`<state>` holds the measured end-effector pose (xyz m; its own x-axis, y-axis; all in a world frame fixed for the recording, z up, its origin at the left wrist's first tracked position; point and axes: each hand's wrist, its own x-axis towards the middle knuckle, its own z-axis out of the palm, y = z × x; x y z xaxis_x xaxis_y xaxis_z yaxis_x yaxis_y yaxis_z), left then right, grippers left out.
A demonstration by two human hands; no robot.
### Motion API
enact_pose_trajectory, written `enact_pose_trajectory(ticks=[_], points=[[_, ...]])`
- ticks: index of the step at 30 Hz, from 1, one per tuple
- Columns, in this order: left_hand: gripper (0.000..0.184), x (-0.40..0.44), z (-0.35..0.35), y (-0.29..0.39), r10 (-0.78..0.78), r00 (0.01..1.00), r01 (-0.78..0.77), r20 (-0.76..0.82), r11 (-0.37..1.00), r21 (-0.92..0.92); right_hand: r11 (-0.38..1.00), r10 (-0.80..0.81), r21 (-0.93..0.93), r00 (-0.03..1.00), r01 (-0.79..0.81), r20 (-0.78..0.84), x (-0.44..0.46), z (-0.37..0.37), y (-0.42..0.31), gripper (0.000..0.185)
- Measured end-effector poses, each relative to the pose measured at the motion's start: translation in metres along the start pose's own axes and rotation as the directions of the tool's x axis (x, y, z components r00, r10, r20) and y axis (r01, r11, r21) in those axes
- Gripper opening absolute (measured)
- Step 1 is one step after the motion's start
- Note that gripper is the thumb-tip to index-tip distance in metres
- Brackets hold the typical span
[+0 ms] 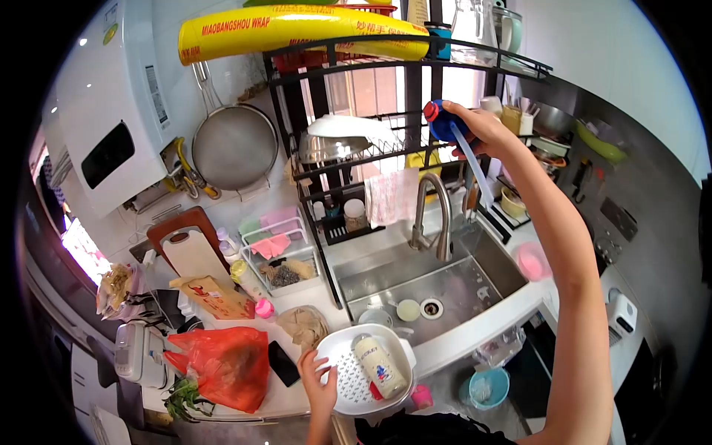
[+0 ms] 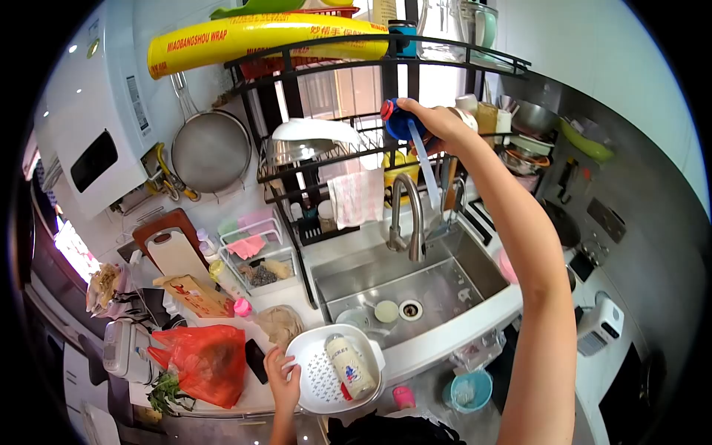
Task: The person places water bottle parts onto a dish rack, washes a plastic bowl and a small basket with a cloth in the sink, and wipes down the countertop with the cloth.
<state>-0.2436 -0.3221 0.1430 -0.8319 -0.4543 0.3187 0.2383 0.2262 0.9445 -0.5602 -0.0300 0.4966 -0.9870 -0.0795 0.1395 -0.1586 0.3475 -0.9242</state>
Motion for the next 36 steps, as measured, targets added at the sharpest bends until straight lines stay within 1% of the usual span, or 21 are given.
enact_pose_trajectory(ticks=[1,4,5,7,8,11,12,14,16,18,19,21,25,26,29,30,31,33,34,35,36], points=[[0.053,-0.004,0.001,-0.004,-0.034,0.999,0.035,-0.031,0.998,0.043,0.999,0.036,0.006,0.995,-0.037,0.091,0.021,-0.005,0.001,0.072],[0.054,-0.015,0.01,-0.023,-0.065,0.993,0.072,-0.098,0.995,0.073,0.998,0.059,0.008,0.98,-0.061,0.188,0.079,-0.006,0.005,0.076],[0.054,-0.02,0.014,-0.028,-0.107,0.986,0.116,-0.127,0.991,0.066,0.999,0.044,0.017,0.991,-0.046,0.128,0.089,0.001,0.005,0.07],[0.055,-0.03,0.023,-0.036,-0.115,0.975,0.134,-0.192,0.987,0.085,0.998,0.034,0.053,0.978,-0.046,0.206,0.118,0.01,0.008,0.07],[0.056,-0.033,0.028,-0.04,-0.131,0.96,0.158,-0.246,0.983,0.09,0.993,0.104,0.026,0.963,-0.114,0.251,0.13,0.01,0.009,0.072],[0.054,-0.05,0.034,-0.053,-0.205,0.931,0.217,-0.302,0.976,0.005,0.983,0.185,-0.04,0.955,-0.181,0.233,0.178,0.025,0.029,0.072],[0.052,-0.05,0.044,-0.04,-0.168,0.923,0.188,-0.346,0.982,0.025,0.979,0.204,-0.044,0.953,-0.2,0.225,0.189,0.028,0.037,0.074],[0.051,-0.056,0.048,-0.039,-0.206,0.91,0.223,-0.36,0.975,0.007,0.97,0.24,-0.027,0.942,-0.24,0.236,0.208,0.033,0.05,0.077],[0.051,-0.057,0.047,-0.038,-0.239,0.9,0.254,-0.365,0.967,-0.008,0.974,0.221,-0.092,0.948,-0.205,0.229,0.205,0.037,0.056,0.071],[0.051,-0.055,0.048,-0.04,-0.107,0.93,0.142,-0.353,0.987,0.077,0.955,0.267,-0.201,0.928,-0.218,0.26,0.214,0.047,0.066,0.069],[0.051,-0.055,0.045,-0.044,-0.111,0.929,0.148,-0.354,0.986,0.078,0.965,0.216,-0.204,0.937,-0.163,0.275,0.214,0.048,0.072,0.073],[0.052,-0.053,0.039,-0.053,-0.109,0.933,0.134,-0.343,0.99,0.049,0.941,0.232,-0.307,0.929,-0.14,0.29,0.214,0.047,0.067,0.081],[0.05,-0.04,0.05,-0.028,-0.142,0.926,0.174,-0.351,0.983,0.061,0.94,0.254,-0.295,0.927,-0.171,0.275,0.166,0.032,0.039,0.091],[0.048,-0.039,0.049,-0.035,-0.119,0.934,0.149,-0.337,0.987,0.065,0.944,0.211,-0.302,0.944,-0.131,0.252,0.178,0.033,0.048,0.096],[0.049,-0.033,0.05,-0.027,-0.182,0.942,0.23,-0.28,0.962,0.148,0.938,0.056,-0.346,0.977,0.019,0.205,0.171,0.023,0.051,0.103],[0.049,-0.033,0.049,-0.035,-0.191,0.946,0.242,-0.262,0.954,0.176,0.954,0.081,-0.298,0.989,-0.041,0.122,0.19,0.023,0.061,0.098],[0.049,-0.034,0.045,-0.045,-0.212,0.944,0.268,-0.255,0.94,0.21,0.956,-0.048,-0.286,0.995,0.07,0.083,0.205,0.011,0.077,0.086],[0.049,-0.031,0.048,-0.046,-0.287,0.924,0.346,-0.253,0.91,0.228,0.899,-0.422,-0.146,0.906,0.413,-0.036,0.139,-0.017,0.07,0.062],[0.048,-0.032,0.052,-0.046,-0.324,0.901,0.394,-0.289,0.891,0.227,0.847,-0.532,-0.041,0.843,0.53,-0.081,0.097,-0.025,0.069,0.051],[0.049,-0.036,0.053,-0.056,-0.326,0.898,0.406,-0.295,0.872,0.273,0.801,-0.592,0.051,0.802,0.597,-0.079,0.052,-0.029,0.068,0.04],[0.051,-0.039,0.055,-0.057,-0.413,0.864,0.496,-0.288,0.798,0.343,0.798,-0.584,0.145,0.81,0.585,-0.06,0.001,-0.02,0.08,0.041]])
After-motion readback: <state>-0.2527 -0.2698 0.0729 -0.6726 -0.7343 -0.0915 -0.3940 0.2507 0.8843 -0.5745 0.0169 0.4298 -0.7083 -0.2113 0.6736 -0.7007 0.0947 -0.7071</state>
